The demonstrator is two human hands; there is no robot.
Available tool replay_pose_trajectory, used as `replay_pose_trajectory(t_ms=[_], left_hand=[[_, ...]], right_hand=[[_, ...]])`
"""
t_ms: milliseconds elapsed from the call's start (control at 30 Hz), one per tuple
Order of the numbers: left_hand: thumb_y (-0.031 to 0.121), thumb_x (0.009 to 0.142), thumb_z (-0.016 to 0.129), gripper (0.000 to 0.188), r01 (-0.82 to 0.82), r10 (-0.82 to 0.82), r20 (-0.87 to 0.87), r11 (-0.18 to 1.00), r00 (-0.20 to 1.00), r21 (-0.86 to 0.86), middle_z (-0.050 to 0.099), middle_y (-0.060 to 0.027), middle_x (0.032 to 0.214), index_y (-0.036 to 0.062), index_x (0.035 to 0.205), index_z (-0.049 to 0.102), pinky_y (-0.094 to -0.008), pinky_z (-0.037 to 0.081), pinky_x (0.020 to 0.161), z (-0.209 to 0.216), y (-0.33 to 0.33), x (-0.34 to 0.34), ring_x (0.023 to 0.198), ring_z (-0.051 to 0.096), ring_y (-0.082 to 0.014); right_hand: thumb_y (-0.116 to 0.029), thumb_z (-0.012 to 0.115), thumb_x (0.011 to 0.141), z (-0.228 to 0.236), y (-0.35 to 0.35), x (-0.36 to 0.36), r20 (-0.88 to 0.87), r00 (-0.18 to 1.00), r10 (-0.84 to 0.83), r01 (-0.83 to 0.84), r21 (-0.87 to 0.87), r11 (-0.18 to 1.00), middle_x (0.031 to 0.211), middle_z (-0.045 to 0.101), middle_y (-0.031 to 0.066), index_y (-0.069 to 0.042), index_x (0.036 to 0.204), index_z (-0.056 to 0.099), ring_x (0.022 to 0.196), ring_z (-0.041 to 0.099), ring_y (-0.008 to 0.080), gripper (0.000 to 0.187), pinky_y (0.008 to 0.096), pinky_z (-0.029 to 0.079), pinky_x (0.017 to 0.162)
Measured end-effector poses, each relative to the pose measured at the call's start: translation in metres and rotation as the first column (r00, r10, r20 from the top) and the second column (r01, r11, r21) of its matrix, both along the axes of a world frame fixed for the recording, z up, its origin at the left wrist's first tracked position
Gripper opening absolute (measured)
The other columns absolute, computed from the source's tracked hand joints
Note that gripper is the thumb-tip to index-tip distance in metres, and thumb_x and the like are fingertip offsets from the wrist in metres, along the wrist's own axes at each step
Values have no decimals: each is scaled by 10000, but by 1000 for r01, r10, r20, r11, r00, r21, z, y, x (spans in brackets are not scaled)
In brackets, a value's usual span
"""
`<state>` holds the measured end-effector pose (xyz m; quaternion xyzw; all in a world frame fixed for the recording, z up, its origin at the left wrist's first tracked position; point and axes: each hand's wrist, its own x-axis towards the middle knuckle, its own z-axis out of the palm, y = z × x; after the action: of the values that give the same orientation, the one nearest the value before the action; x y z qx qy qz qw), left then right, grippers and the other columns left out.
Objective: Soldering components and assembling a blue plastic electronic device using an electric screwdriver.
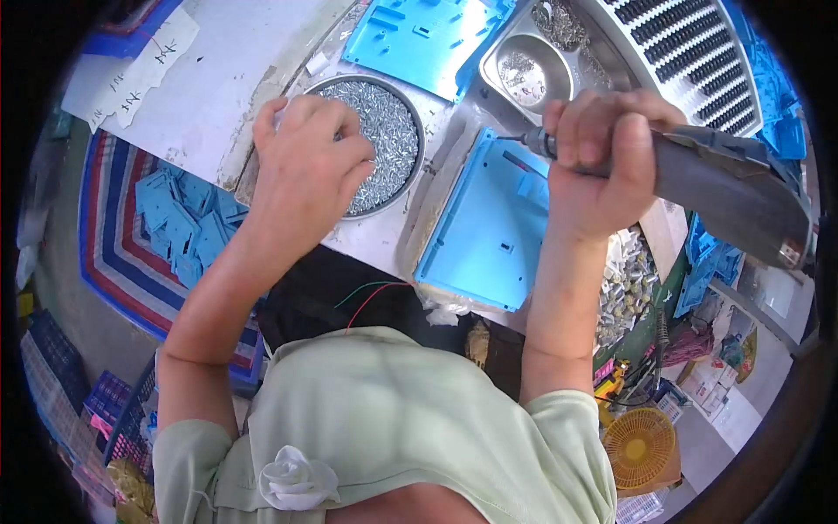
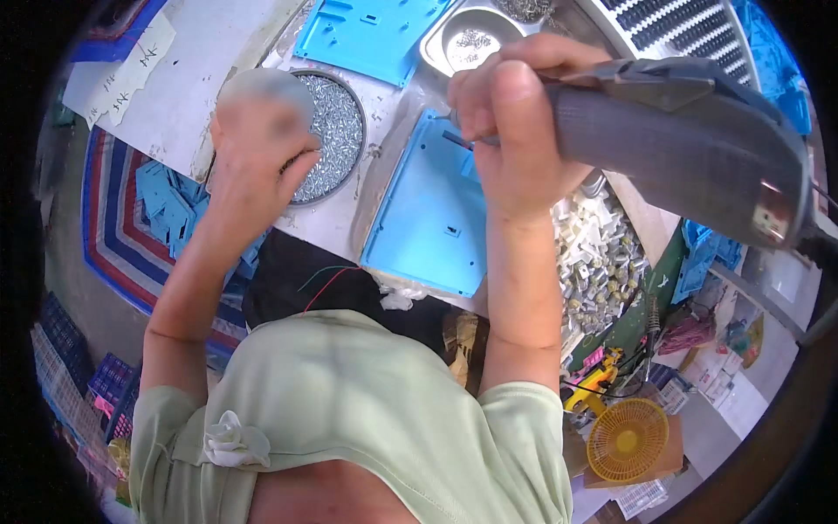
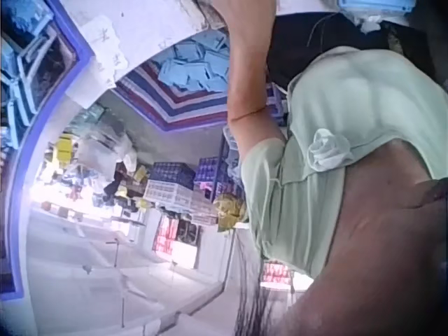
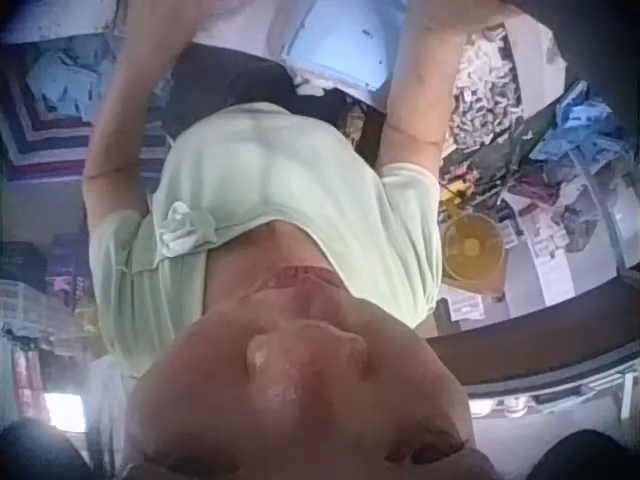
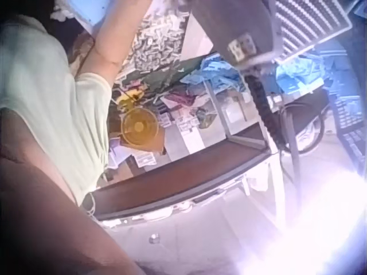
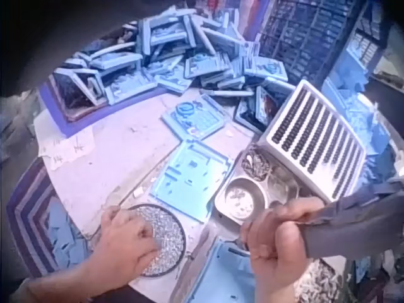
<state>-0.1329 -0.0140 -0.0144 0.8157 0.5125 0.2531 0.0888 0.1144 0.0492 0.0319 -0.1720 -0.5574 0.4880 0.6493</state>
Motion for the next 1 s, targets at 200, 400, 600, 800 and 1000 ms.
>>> replay_pose_trajectory(t_ms=[200,400,600,800,1000], left_hand=[[158,808,799,60,-29,30,138,1000,990,-10,661,31,935,148,835,747,-477,329,1008,-11,3,-2,1020,591,-201],[157,814,798,65,-44,33,170,997,985,58,665,18,898,148,842,740,-451,341,955,-16,9,1,949,602,-197],[128,828,783,86,-9,-5,176,997,984,77,679,-13,866,115,894,730,-410,398,868,-20,10,3,880,626,-224],[55,805,801,110,-4,-18,261,997,965,82,721,-83,863,46,901,748,-371,486,788,-18,9,2,824,675,-258],[34,821,792,105,-7,-7,348,999,937,39,728,-113,874,12,917,754,-362,537,682,-25,8,3,776,688,-280]], right_hand=[[-7,590,969,-8,-1,-10,109,991,-81,94,-112,989,668,530,61,-15,1086,514,547,496,138,140,350,485,563],[-49,509,1000,-2,-4,-12,378,908,-181,227,-81,971,659,480,35,-68,1063,519,585,476,152,67,399,515,636],[-122,539,996,14,-17,1,150,987,57,-53,-31,998,629,443,12,-81,1013,517,552,416,137,50,339,453,554],[-94,660,977,1,-21,-5,154,987,-39,41,-7,999,630,548,58,-21,992,473,522,515,134,202,344,504,530],[-74,677,959,-5,-26,-8,82,997,1,3,-53,999,669,577,67,-18,978,474,551,539,132,212,340,507,537]])
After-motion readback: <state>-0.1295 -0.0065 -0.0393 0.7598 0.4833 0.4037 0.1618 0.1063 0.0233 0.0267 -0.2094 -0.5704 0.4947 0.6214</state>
